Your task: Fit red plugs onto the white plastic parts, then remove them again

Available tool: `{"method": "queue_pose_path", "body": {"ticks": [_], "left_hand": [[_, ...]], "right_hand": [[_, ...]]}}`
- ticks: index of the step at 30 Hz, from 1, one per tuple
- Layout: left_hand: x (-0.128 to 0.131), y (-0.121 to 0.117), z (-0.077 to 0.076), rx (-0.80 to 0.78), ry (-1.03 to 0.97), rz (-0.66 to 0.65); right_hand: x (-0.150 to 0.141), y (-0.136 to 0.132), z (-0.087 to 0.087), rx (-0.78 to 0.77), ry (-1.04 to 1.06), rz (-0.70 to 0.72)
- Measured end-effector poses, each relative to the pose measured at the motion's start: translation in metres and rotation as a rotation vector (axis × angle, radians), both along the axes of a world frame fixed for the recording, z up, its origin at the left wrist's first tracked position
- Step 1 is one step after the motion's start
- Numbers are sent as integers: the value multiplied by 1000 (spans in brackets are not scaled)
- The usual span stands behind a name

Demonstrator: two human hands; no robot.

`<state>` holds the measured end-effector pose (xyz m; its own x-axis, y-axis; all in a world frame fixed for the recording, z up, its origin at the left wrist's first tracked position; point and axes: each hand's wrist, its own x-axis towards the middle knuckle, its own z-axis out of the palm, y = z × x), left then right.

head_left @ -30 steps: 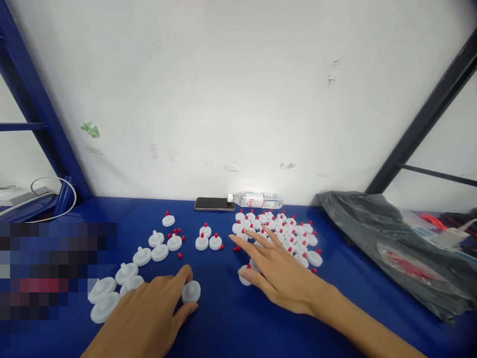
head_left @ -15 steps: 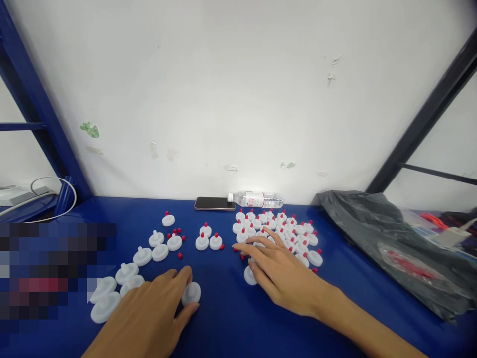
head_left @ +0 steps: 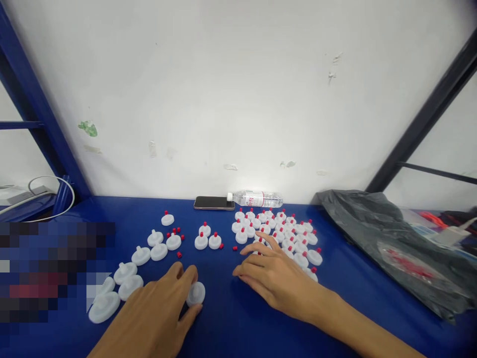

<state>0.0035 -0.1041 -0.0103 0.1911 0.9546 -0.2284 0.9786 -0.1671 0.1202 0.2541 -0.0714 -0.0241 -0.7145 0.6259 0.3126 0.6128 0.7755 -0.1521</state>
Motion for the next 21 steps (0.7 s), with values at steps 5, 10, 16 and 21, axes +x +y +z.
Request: {"method": "queue_pose_path", "body": {"ticks": [5, 10, 16, 21], "left_hand": [[5, -1, -1, 70, -65, -62], [7, 0, -7, 124, -128, -136], [10, 0, -11, 181, -120, -187], [16, -3, -4, 179, -79, -171]], "right_hand": [[0, -3, -1, -22, 6, 22], [0, -4, -1, -15, -11, 31], [0, -4, -2, 14, 10, 58], [0, -5, 3, 38, 155, 83]]}}
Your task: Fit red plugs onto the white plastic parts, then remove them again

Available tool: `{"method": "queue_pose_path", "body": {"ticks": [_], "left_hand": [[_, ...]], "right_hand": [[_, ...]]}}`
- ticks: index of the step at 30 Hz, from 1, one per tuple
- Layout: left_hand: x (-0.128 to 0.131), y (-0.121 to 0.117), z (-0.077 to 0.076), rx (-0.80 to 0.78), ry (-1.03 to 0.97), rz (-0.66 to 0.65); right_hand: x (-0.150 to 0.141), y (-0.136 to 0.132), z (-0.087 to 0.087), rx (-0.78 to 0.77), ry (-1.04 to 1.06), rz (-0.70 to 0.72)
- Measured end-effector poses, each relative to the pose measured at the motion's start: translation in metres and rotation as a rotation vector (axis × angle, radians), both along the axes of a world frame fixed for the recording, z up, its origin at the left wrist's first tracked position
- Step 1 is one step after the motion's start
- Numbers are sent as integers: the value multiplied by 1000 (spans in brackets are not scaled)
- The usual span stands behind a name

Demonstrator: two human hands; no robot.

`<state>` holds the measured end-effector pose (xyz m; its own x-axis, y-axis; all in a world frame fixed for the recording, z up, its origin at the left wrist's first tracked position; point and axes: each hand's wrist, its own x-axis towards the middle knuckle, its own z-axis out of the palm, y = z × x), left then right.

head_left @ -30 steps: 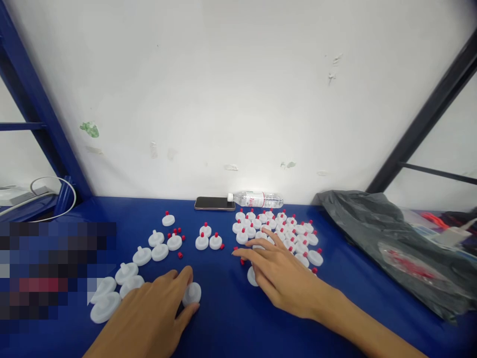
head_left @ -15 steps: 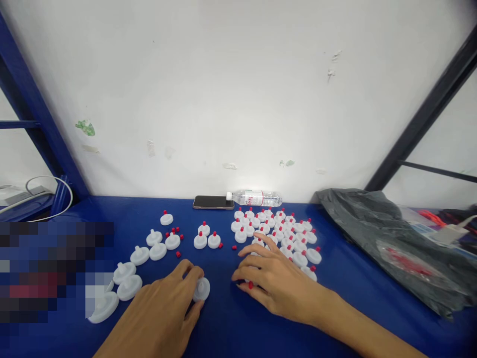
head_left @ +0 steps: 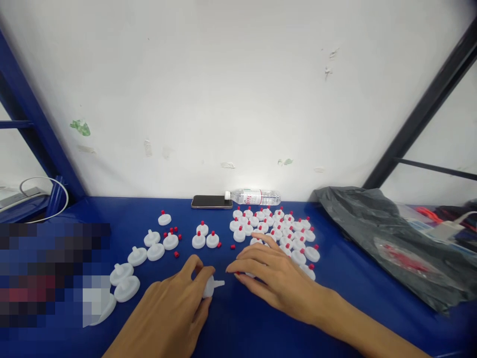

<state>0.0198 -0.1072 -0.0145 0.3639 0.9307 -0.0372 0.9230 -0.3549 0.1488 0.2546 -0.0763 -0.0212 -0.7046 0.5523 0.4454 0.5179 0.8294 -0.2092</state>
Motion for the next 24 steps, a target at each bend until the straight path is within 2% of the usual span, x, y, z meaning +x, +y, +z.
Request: {"method": "queue_pose_path", "body": {"ticks": [7, 16, 21, 24], "left_hand": [[6, 2, 0, -1, -42, -22], [9, 0, 2, 30, -109, -49], [7, 4, -3, 72, -140, -125], [6, 6, -7, 156, -255, -180]], "right_hand": [[-2, -6, 5, -78, 204, 57], [0, -5, -1, 28, 164, 48], [-1, -5, 0, 33, 210, 63], [-3, -7, 4, 20, 251, 97]]}}
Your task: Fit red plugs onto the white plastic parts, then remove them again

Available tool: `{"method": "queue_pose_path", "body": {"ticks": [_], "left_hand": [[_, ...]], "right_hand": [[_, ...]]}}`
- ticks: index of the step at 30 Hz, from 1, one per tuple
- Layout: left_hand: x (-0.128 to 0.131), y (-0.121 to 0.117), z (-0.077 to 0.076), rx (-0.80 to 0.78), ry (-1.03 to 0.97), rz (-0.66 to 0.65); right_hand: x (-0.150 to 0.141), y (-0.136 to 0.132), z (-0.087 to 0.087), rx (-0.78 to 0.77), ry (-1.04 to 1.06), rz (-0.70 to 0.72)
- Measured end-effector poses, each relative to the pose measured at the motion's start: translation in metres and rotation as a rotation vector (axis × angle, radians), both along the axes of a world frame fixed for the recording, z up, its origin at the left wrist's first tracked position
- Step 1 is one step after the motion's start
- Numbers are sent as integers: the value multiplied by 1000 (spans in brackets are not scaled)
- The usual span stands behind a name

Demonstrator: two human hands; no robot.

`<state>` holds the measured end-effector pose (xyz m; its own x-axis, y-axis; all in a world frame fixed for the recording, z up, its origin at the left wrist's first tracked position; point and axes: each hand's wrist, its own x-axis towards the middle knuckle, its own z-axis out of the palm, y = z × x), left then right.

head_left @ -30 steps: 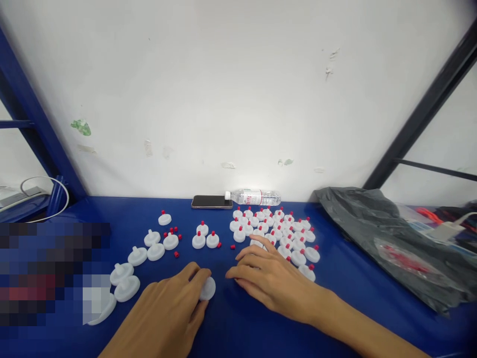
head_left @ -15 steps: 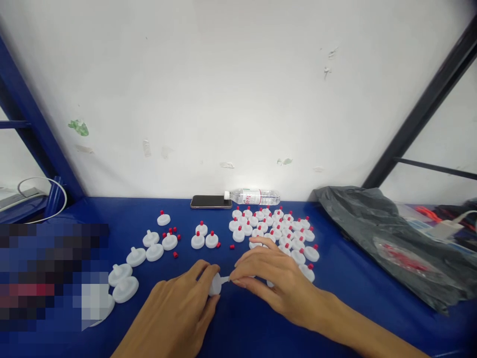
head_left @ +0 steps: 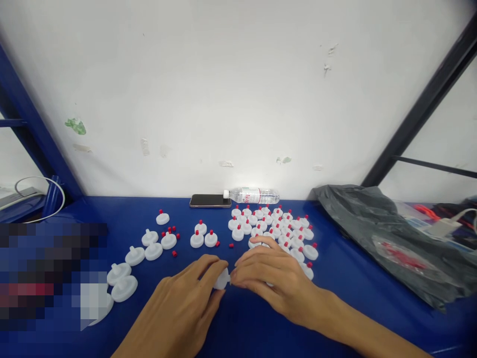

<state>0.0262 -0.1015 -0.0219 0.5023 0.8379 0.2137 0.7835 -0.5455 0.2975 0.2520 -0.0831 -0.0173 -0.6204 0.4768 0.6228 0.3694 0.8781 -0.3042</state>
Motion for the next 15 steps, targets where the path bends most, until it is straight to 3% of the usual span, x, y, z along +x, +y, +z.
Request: {"method": "queue_pose_path", "body": {"ticks": [7, 12, 15], "left_hand": [[8, -9, 3, 129, -361, -13], [11, -25, 16, 0, -483, 79], [9, -28, 17, -141, -559, 71]], "right_hand": [[-1, -9, 3, -47, 117, -18], [3, -14, 1, -99, 126, 1], [5, -16, 4, -150, 144, 5]]}}
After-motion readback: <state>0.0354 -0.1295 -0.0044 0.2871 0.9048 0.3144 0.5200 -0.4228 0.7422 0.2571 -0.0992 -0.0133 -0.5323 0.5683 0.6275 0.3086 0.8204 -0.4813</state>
